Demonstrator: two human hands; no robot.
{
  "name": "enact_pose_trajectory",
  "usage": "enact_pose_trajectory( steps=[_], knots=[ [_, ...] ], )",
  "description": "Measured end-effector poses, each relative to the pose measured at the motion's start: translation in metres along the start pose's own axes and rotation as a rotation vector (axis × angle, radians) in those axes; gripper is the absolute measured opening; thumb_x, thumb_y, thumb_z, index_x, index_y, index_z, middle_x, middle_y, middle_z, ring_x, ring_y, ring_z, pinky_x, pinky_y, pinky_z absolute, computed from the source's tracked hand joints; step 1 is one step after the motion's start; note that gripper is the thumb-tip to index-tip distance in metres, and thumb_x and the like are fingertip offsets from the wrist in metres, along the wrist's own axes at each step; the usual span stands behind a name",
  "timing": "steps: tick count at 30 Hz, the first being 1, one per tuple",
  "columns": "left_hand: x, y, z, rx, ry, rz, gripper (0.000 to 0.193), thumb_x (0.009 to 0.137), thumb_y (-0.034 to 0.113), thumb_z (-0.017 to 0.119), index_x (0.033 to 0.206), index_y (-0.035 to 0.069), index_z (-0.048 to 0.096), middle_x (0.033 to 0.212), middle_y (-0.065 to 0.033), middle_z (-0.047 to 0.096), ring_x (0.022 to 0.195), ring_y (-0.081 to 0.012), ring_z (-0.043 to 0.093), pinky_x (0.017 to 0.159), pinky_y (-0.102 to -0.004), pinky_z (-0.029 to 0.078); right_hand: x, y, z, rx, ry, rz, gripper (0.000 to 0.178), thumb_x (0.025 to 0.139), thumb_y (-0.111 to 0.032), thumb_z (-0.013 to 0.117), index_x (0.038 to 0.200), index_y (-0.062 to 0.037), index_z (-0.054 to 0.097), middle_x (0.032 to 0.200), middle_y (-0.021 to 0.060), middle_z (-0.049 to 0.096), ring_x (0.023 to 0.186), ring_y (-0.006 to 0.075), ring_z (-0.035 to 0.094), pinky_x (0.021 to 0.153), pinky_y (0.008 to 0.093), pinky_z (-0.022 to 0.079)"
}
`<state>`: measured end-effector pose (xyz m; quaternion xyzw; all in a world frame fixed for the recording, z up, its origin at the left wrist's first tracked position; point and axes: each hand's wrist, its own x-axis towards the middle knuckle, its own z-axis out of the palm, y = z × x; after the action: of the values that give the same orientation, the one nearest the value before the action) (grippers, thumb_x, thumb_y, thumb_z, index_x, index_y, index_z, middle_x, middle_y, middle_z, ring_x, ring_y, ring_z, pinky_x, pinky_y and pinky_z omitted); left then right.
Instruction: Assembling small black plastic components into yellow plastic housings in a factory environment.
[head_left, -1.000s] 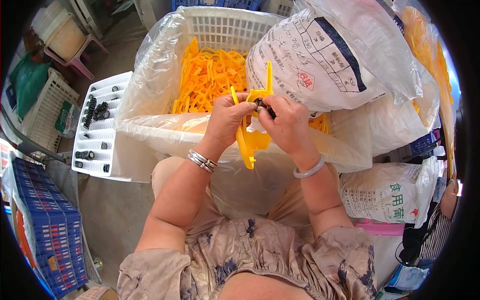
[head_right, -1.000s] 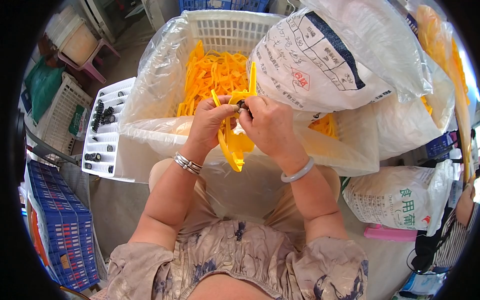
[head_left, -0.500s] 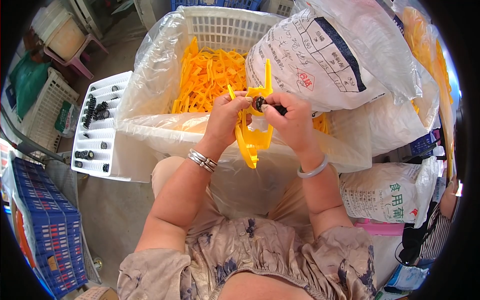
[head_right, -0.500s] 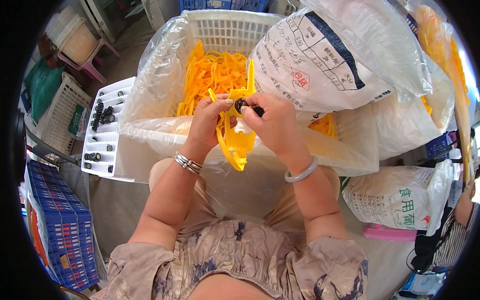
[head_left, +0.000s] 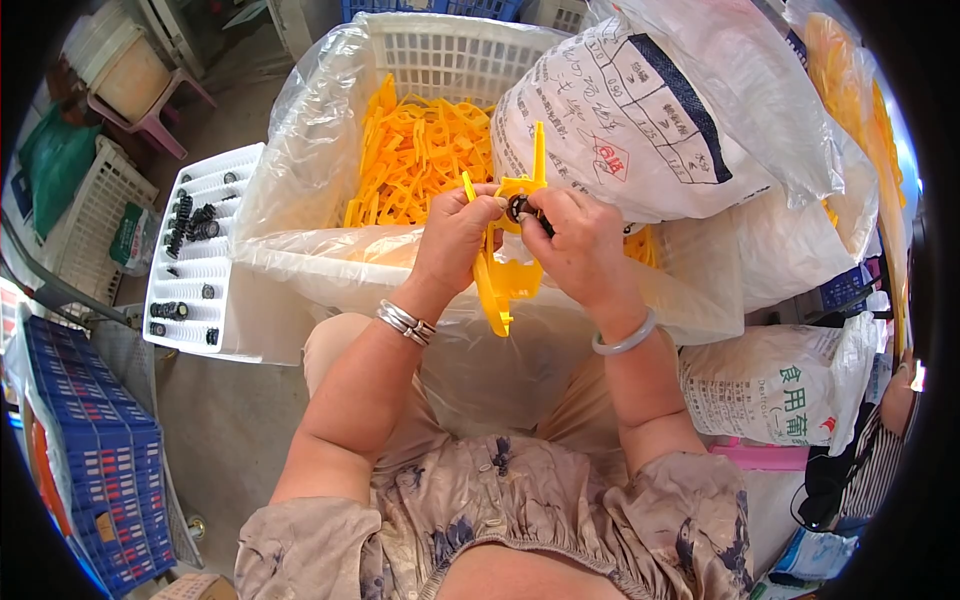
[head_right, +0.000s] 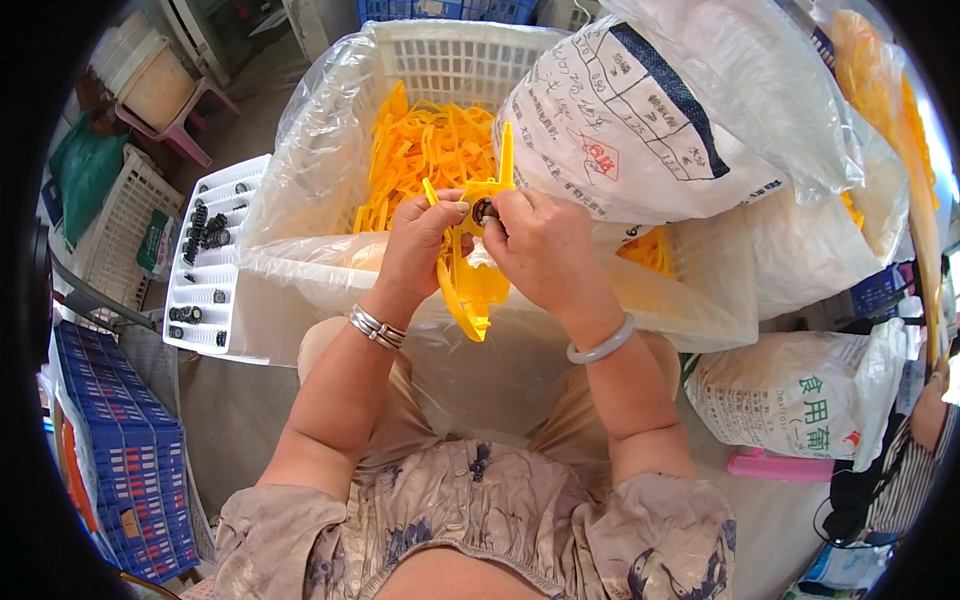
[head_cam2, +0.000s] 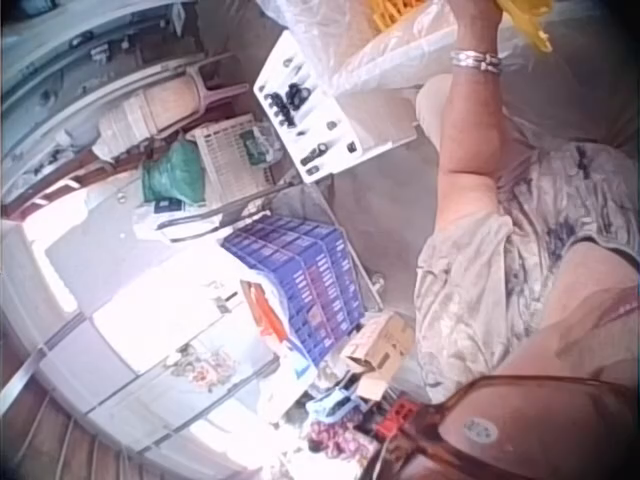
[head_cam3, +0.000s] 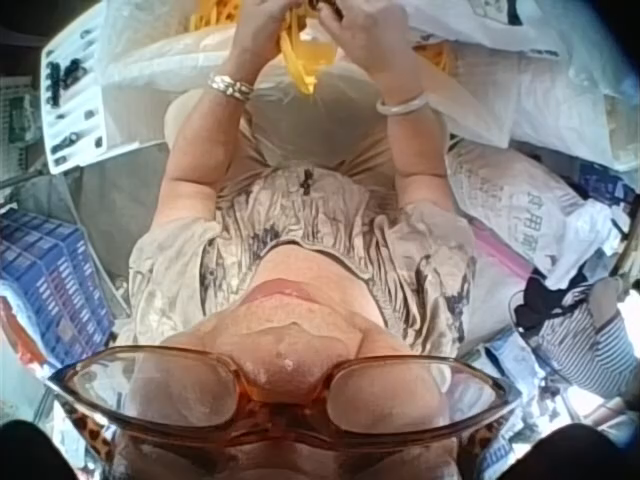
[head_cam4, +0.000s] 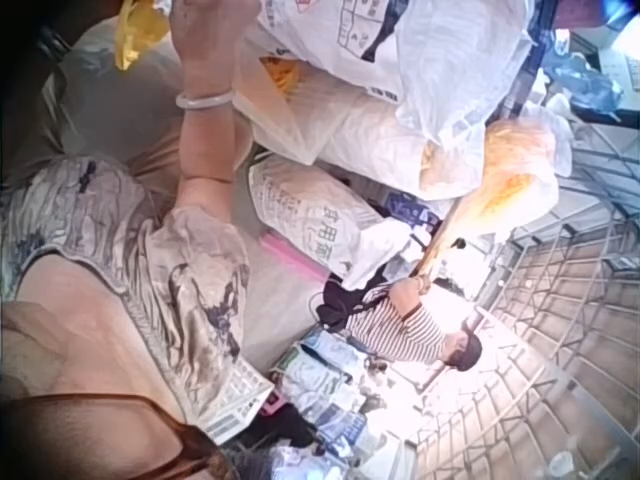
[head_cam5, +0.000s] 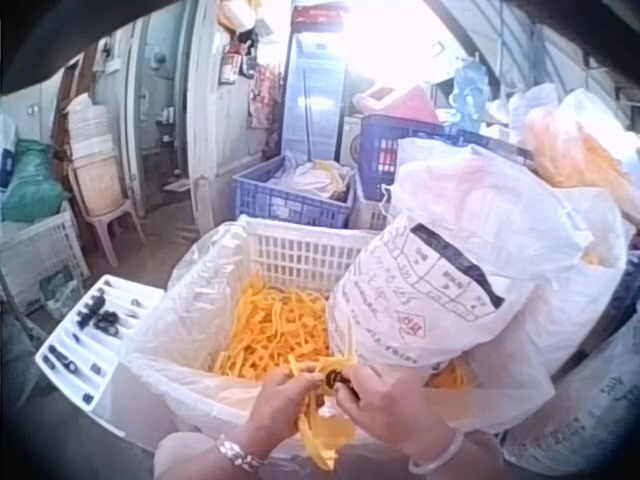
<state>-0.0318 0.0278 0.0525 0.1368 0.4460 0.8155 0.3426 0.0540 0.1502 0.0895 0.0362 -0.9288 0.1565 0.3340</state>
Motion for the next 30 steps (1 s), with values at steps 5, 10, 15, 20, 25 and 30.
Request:
enact_pose_trajectory(
  steps=[5, 10, 15, 20, 25, 30],
  knots=[
    [0.0008, -0.0016, -0.0009, -0.008, 0.010, 0.002, 0.017, 0.079, 0.004, 0.051, 0.094, -0.001, 0.055, 0.078, -0.0056, 0.058, 0.056, -0.0119, 0.053, 0.052, -0.0228, 0.046, 0.0005, -0.0038, -0.0011, -0.048, -0.003, 0.001, 0.012, 0.067, -0.004, 0.062, 0.077, -0.0028, 0.057, 0.066, 0.0097, 0.058, 0.055, 0.0245, 0.057, 0.049, 0.0324, 0.045],
    [0.0014, -0.0018, -0.0008, -0.002, -0.016, 0.010, 0.017, 0.079, 0.005, 0.050, 0.095, -0.001, 0.055, 0.078, -0.0053, 0.058, 0.056, -0.0113, 0.053, 0.052, -0.0227, 0.046, -0.0009, 0.0008, 0.0025, 0.009, 0.002, -0.002, 0.012, 0.067, -0.004, 0.063, 0.078, -0.0027, 0.058, 0.066, 0.0097, 0.058, 0.055, 0.0242, 0.057, 0.049, 0.0323, 0.045],
    [0.0006, -0.0018, -0.0005, 0.007, -0.012, 0.006, 0.017, 0.080, 0.006, 0.050, 0.095, -0.001, 0.056, 0.077, -0.0049, 0.058, 0.055, -0.0103, 0.052, 0.052, -0.0215, 0.046, -0.0006, 0.0000, 0.0023, 0.000, 0.002, 0.013, 0.012, 0.067, -0.004, 0.063, 0.078, -0.0027, 0.058, 0.066, 0.0099, 0.059, 0.055, 0.0243, 0.058, 0.049, 0.0322, 0.045],
    [0.0013, -0.0040, -0.0016, 0.044, -0.039, 0.026, 0.016, 0.079, 0.005, 0.055, 0.093, -0.001, 0.058, 0.074, -0.0034, 0.059, 0.054, -0.0083, 0.052, 0.052, -0.0194, 0.045, -0.0002, -0.0011, 0.0008, -0.020, -0.029, 0.039, 0.011, 0.066, -0.006, 0.063, 0.076, -0.0035, 0.057, 0.065, 0.0091, 0.058, 0.054, 0.0246, 0.057, 0.048, 0.0328, 0.044],
    [0.0024, -0.0080, -0.0027, 0.078, -0.084, 0.062, 0.016, 0.078, 0.005, 0.058, 0.092, -0.001, 0.059, 0.070, -0.0022, 0.059, 0.054, -0.0069, 0.051, 0.051, -0.0179, 0.043, -0.0013, -0.0006, 0.0023, -0.051, -0.047, 0.039, 0.010, 0.066, -0.007, 0.063, 0.074, -0.0038, 0.056, 0.065, 0.0087, 0.057, 0.053, 0.0250, 0.056, 0.047, 0.0336, 0.044],
    [0.0023, -0.0091, -0.0010, 0.094, -0.070, 0.071, 0.016, 0.078, 0.004, 0.058, 0.093, -0.001, 0.059, 0.071, -0.0024, 0.058, 0.053, -0.0067, 0.050, 0.051, -0.0184, 0.042, -0.0007, -0.0020, 0.0032, -0.070, -0.042, 0.044, 0.009, 0.066, -0.006, 0.062, 0.071, -0.0040, 0.055, 0.064, 0.0087, 0.055, 0.053, 0.0260, 0.055, 0.047, 0.0347, 0.043]
  ],
)
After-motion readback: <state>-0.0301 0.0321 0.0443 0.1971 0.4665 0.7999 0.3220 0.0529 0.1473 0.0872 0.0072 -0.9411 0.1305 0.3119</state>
